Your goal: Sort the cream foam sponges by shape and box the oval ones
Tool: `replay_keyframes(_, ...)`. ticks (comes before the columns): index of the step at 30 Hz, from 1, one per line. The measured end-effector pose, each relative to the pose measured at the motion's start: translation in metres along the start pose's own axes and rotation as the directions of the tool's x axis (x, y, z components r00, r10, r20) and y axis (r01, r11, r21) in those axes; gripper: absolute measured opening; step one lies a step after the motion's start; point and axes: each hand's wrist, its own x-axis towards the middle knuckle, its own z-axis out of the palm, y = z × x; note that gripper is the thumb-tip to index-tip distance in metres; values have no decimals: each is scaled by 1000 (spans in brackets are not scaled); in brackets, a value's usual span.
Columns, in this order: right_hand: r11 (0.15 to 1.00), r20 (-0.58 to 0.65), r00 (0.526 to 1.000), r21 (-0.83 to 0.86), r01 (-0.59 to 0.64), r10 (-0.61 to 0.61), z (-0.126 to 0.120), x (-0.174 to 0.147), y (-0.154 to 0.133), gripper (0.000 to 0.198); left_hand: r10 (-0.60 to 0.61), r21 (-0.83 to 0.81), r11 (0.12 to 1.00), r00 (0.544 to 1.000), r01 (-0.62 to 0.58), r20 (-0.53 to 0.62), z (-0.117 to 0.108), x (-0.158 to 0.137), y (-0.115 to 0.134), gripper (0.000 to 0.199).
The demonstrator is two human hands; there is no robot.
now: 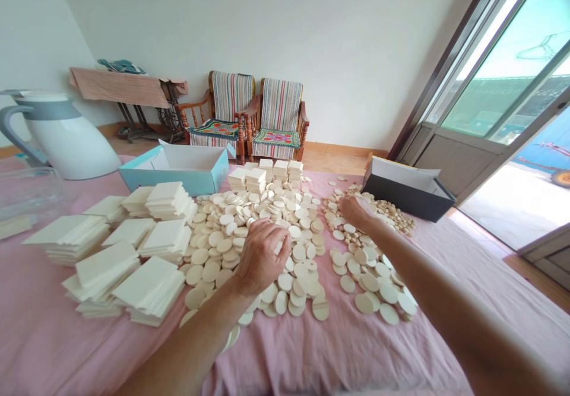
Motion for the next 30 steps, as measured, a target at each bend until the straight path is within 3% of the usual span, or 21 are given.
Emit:
replay_keyframes(4, 995, -141, 985, 47, -89, 95, -9, -1, -12, 26, -15, 13, 1000, 1000, 15, -2, 1, -1, 0, 13)
replay_keyframes(7, 951, -201, 980, 302, 69, -7, -19, 0, -34, 23, -15, 15, 1000, 1000, 15, 5, 1, -1, 0, 13)
replay_keyframes(9, 840, -229, 970, 510, 187, -78, -26, 1, -53, 24, -14, 12, 1000, 1000, 14, 6, 1, -1, -1, 13)
replay_keyframes(11, 743, -261, 957, 614, 265, -125, -29, 1, -72, 24, -16, 9, 1000, 1000, 16, 2, 0, 0, -1, 13)
replay_keyframes(13, 734, -270, 939, 589, 337, -214, -30, -2, -90, 19, -19, 11, 1000, 1000, 19, 3, 0, 0, -1, 13)
replay_keyframes(16, 801, -241, 919, 454, 390, -311, -25, -6, -110, 15, -21, 15, 1000, 1000, 20, 10, 1, -1, -2, 13)
replay_keyframes(23, 907, -114, 938, 239, 346, -328, -26, -5, -133, 20, -17, 26, 1000, 1000, 17, 18, 0, 0, 0, 15)
replay_keyframes(27, 920, -155, 941, 211, 329, -301, -29, -8, -130, 19, -15, 27, 1000, 1000, 15, 8, -1, 0, 0, 14)
replay_keyframes(30, 940, -213, 959, 246, 237, -186, -29, -9, -103, 18, -6, 18, 1000, 1000, 6, -7, -1, 0, -1, 13)
